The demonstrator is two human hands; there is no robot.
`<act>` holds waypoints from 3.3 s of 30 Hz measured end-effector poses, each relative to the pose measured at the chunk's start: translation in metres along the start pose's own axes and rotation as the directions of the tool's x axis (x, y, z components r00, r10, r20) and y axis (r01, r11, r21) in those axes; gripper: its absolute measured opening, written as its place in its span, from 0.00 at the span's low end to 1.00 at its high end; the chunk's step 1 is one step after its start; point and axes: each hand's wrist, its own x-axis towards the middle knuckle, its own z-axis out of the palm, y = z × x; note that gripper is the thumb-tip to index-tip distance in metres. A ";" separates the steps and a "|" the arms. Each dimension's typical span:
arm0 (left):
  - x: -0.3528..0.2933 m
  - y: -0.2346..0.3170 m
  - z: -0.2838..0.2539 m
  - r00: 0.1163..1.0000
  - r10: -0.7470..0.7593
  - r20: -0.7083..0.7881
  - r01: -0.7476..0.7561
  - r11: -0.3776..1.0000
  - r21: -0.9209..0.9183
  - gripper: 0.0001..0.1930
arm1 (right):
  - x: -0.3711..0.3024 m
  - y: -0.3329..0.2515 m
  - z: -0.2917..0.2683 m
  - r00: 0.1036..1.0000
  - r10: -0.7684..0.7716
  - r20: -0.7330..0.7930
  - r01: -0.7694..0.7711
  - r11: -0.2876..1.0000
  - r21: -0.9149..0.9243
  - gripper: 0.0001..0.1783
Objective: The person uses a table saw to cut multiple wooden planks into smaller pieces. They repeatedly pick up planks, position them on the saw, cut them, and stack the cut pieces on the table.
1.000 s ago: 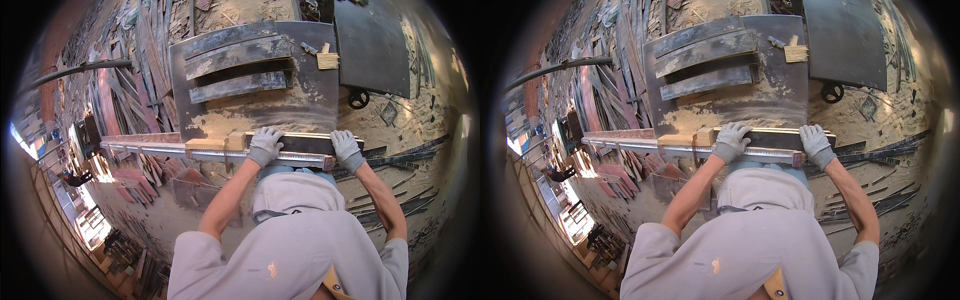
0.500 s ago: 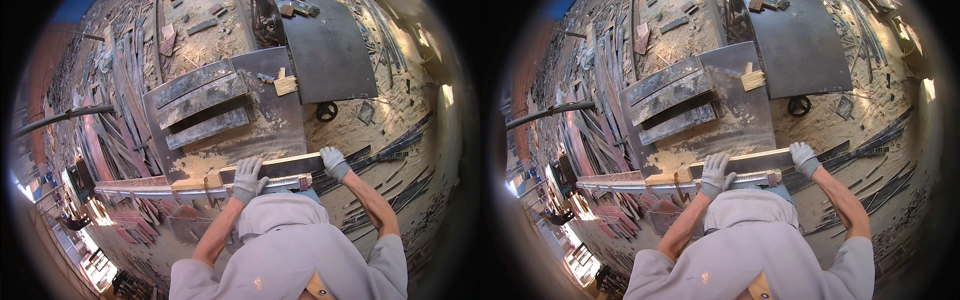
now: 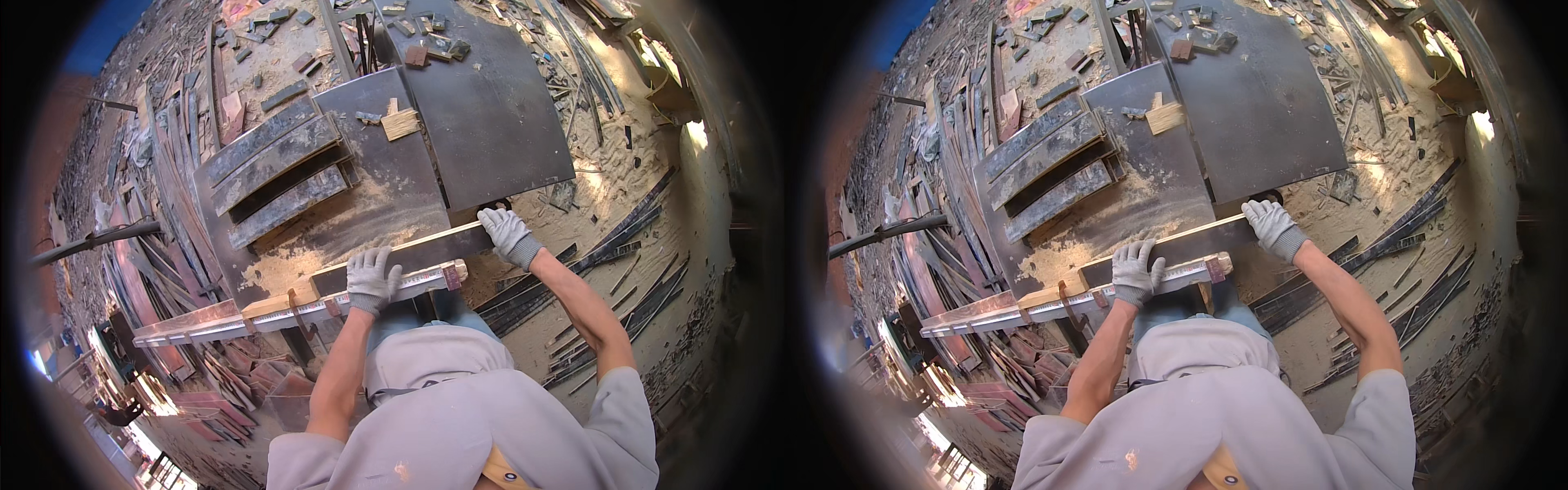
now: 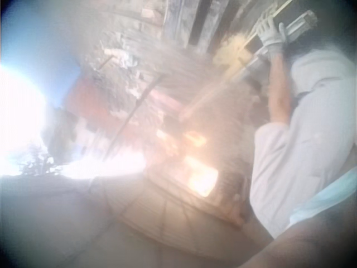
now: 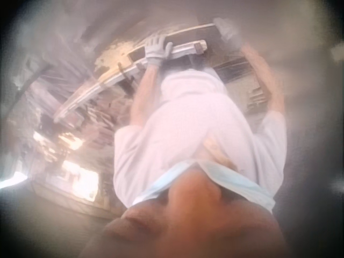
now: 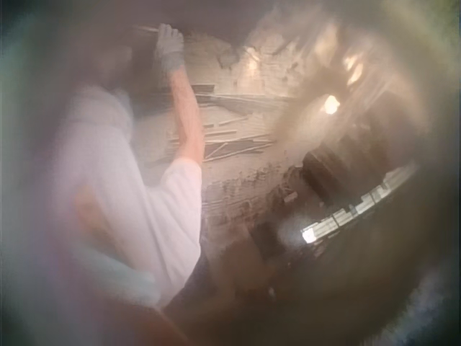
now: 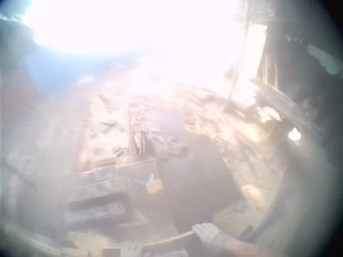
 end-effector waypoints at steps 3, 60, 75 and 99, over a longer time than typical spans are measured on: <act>0.050 -0.017 -0.011 0.999 0.035 -0.008 -0.035 0.999 0.016 0.29 | 0.038 0.032 -0.006 0.992 0.038 0.123 -0.048 0.995 0.084 0.39; 0.373 -0.148 -0.068 0.976 0.144 -0.161 -0.073 0.921 0.383 0.28 | 0.364 0.195 -0.016 0.989 0.109 -0.095 -0.110 0.994 -0.004 0.27; 0.432 -0.173 -0.053 0.993 0.048 -0.106 -0.016 0.958 0.285 0.33 | 0.197 0.096 -0.063 0.604 0.746 -0.282 -0.523 0.637 0.566 0.37; 0.119 -0.080 -0.001 0.987 0.091 -0.133 -0.067 0.983 0.174 0.25 | -0.192 0.001 0.008 0.229 0.861 0.454 -0.838 -0.062 0.542 0.32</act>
